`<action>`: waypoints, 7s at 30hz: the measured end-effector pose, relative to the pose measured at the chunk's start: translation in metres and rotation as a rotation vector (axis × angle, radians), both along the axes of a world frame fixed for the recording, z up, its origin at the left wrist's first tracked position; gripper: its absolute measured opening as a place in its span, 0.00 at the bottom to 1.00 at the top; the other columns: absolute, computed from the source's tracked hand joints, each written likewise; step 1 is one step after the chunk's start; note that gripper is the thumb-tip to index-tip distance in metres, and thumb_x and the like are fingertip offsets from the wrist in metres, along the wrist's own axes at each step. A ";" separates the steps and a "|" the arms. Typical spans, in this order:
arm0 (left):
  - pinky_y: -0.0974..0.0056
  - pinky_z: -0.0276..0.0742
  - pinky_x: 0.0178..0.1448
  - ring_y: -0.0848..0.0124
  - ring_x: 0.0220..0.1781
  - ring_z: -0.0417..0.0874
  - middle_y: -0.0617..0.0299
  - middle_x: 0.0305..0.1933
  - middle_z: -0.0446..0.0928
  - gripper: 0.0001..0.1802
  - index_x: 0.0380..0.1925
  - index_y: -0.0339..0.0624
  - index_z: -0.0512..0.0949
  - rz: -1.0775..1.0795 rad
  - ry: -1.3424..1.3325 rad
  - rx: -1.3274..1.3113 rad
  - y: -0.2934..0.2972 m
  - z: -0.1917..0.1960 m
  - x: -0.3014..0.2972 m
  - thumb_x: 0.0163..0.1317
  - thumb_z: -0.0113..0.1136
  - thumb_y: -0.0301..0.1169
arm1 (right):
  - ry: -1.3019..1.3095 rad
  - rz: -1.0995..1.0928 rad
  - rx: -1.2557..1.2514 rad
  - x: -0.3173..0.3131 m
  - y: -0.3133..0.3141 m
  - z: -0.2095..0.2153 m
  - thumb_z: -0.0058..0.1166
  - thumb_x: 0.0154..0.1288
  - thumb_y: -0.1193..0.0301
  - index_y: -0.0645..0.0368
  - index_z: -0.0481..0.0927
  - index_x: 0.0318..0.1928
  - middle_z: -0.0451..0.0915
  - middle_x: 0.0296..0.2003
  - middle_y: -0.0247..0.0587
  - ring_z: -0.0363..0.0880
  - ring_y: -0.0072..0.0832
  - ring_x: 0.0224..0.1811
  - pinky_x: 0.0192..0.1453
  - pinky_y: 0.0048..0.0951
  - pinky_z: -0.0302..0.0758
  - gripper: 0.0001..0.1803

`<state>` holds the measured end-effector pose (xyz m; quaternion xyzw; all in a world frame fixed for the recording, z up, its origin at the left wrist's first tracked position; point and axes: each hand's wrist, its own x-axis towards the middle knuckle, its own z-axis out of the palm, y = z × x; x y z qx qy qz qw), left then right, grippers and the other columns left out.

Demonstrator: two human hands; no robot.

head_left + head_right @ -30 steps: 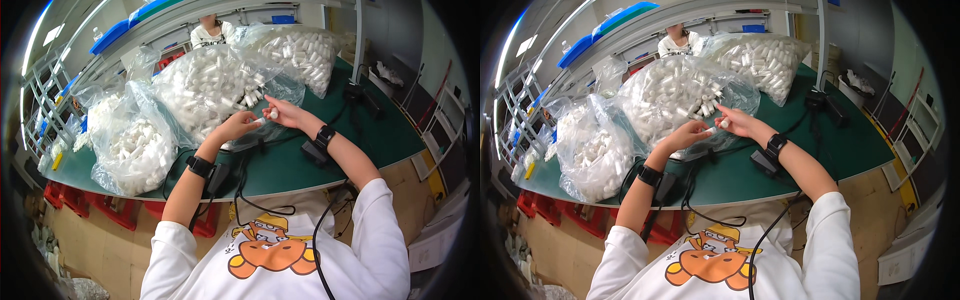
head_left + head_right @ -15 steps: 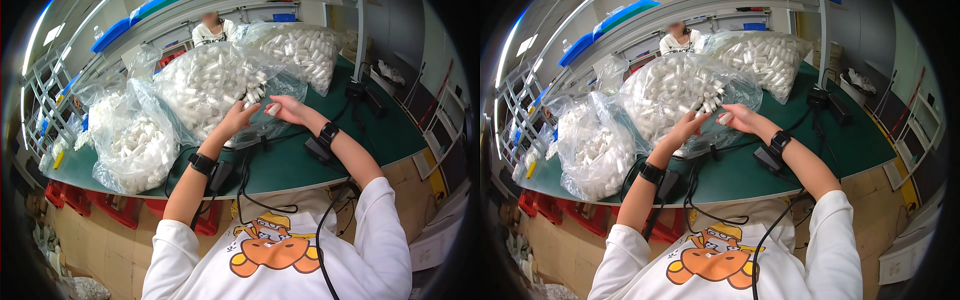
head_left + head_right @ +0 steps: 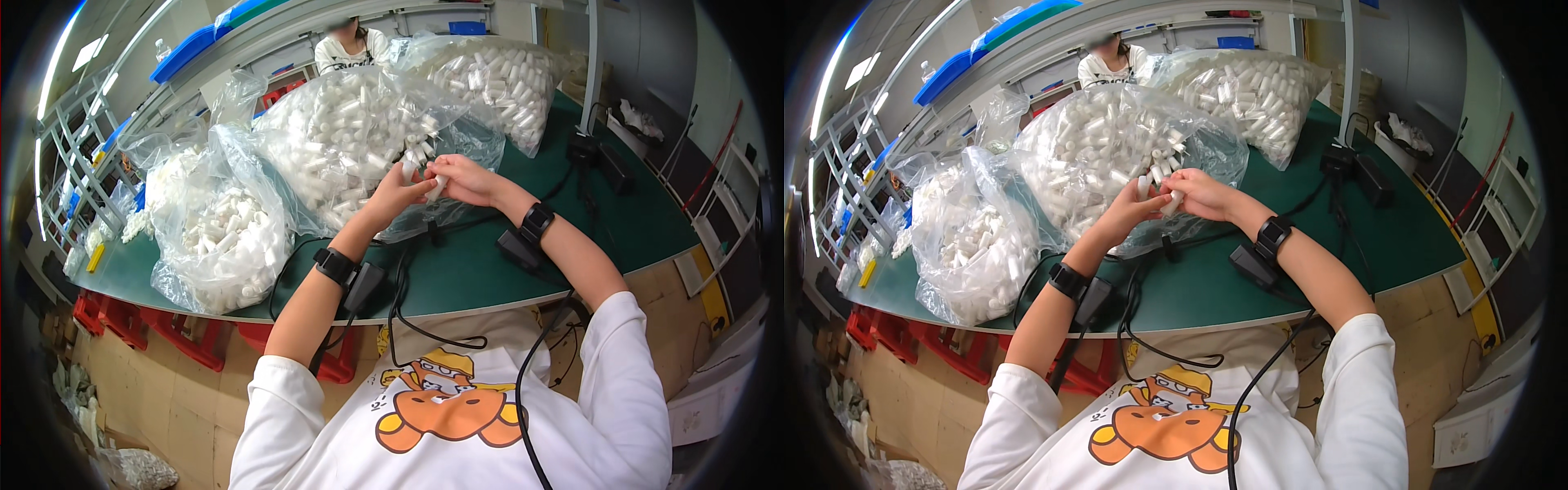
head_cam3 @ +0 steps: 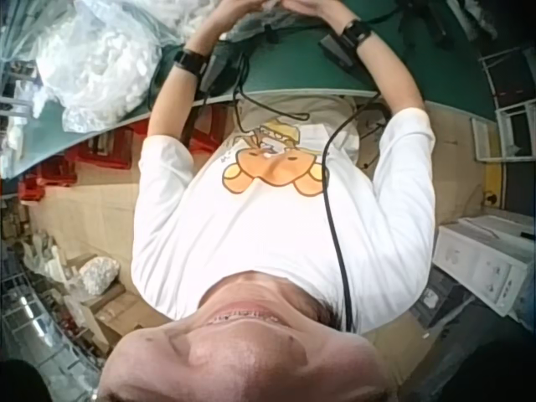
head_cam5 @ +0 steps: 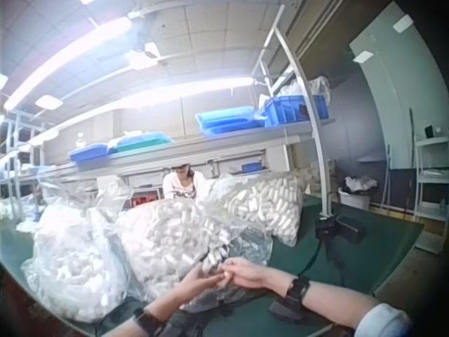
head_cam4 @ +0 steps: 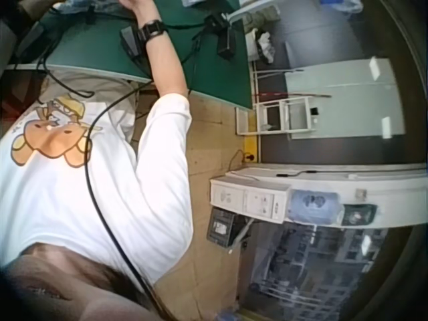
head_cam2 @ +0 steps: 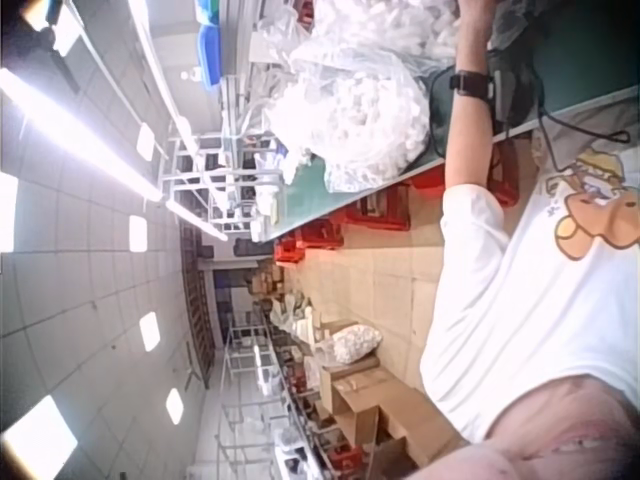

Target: The person repeatedly picks up small white cylindrical objects from plastic bags on a green table and joins two pieces together by hand. The person places the assembled items back into the bags. Another person is visible working in the background.

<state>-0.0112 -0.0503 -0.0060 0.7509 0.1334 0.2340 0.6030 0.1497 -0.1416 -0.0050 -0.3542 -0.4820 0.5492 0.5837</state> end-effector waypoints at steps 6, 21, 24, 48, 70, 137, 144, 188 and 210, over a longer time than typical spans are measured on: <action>0.72 0.73 0.42 0.77 0.43 0.75 0.66 0.41 0.72 0.18 0.45 0.43 0.68 -0.044 -0.031 -0.061 0.000 -0.002 0.000 0.55 0.61 0.32 | 0.119 0.048 -0.024 0.000 0.003 0.001 0.39 0.70 0.64 0.61 0.70 0.34 0.73 0.35 0.37 0.74 0.28 0.38 0.47 0.34 0.70 0.14; 0.68 0.72 0.44 0.73 0.41 0.73 0.61 0.39 0.68 0.22 0.41 0.37 0.66 -0.028 -0.086 0.004 -0.010 0.012 -0.003 0.51 0.66 0.31 | 0.155 -0.140 -0.088 0.004 -0.002 0.010 0.45 0.66 0.54 0.51 0.68 0.32 0.73 0.37 0.34 0.71 0.25 0.38 0.45 0.30 0.69 0.15; 0.69 0.72 0.44 0.74 0.41 0.73 0.61 0.39 0.68 0.22 0.41 0.37 0.66 -0.008 -0.082 0.019 -0.008 0.010 -0.003 0.52 0.66 0.31 | 0.184 -0.132 -0.075 0.004 -0.001 0.011 0.46 0.65 0.53 0.51 0.69 0.33 0.72 0.38 0.35 0.70 0.27 0.40 0.49 0.32 0.67 0.15; 0.64 0.69 0.48 0.71 0.43 0.74 0.62 0.36 0.73 0.18 0.38 0.42 0.72 0.049 -0.082 -0.382 0.008 0.008 0.001 0.64 0.45 0.47 | -0.078 -0.261 -0.009 -0.003 -0.002 0.004 0.57 0.60 0.64 0.55 0.74 0.38 0.77 0.37 0.32 0.75 0.21 0.43 0.48 0.26 0.70 0.10; 0.67 0.62 0.37 0.74 0.25 0.64 0.68 0.21 0.64 0.17 0.29 0.45 0.68 -0.195 -0.199 -0.464 0.001 0.018 -0.001 0.65 0.43 0.47 | 0.297 0.023 -0.144 0.001 -0.008 0.016 0.36 0.64 0.62 0.52 0.61 0.23 0.49 0.07 0.21 0.45 0.14 0.06 0.13 0.18 0.47 0.13; 0.70 0.59 0.28 0.75 0.21 0.59 0.68 0.21 0.59 0.16 0.33 0.42 0.67 -0.314 -0.166 -0.565 -0.007 0.027 -0.008 0.61 0.38 0.42 | 0.178 0.192 0.005 0.005 0.000 0.011 0.28 0.62 0.59 0.57 0.65 0.27 0.62 0.19 0.33 0.57 0.23 0.18 0.31 0.26 0.60 0.17; 0.70 0.61 0.29 0.75 0.23 0.63 0.67 0.23 0.64 0.15 0.32 0.43 0.67 -0.310 -0.159 -0.552 -0.001 0.022 -0.007 0.64 0.40 0.42 | 0.171 -0.042 0.046 -0.005 -0.005 0.020 0.28 0.63 0.57 0.60 0.68 0.32 0.67 0.23 0.35 0.64 0.26 0.23 0.36 0.29 0.63 0.20; 0.73 0.45 0.19 0.80 0.15 0.48 0.72 0.14 0.50 0.08 0.28 0.49 0.61 -0.306 -0.161 -0.574 0.012 0.014 -0.007 0.62 0.35 0.38 | 0.082 -0.277 -0.003 0.000 -0.007 0.019 0.28 0.61 0.60 0.54 0.56 0.16 0.51 0.08 0.28 0.44 0.18 0.07 0.12 0.22 0.46 0.19; 0.74 0.41 0.14 0.84 0.11 0.49 0.75 0.12 0.52 0.11 0.24 0.49 0.61 -0.043 -0.102 -0.347 -0.016 0.033 -0.012 0.60 0.52 0.35 | -0.092 -0.360 0.008 -0.004 -0.014 0.024 0.41 0.61 0.63 0.47 0.52 0.11 0.49 0.06 0.25 0.44 0.18 0.07 0.13 0.22 0.47 0.23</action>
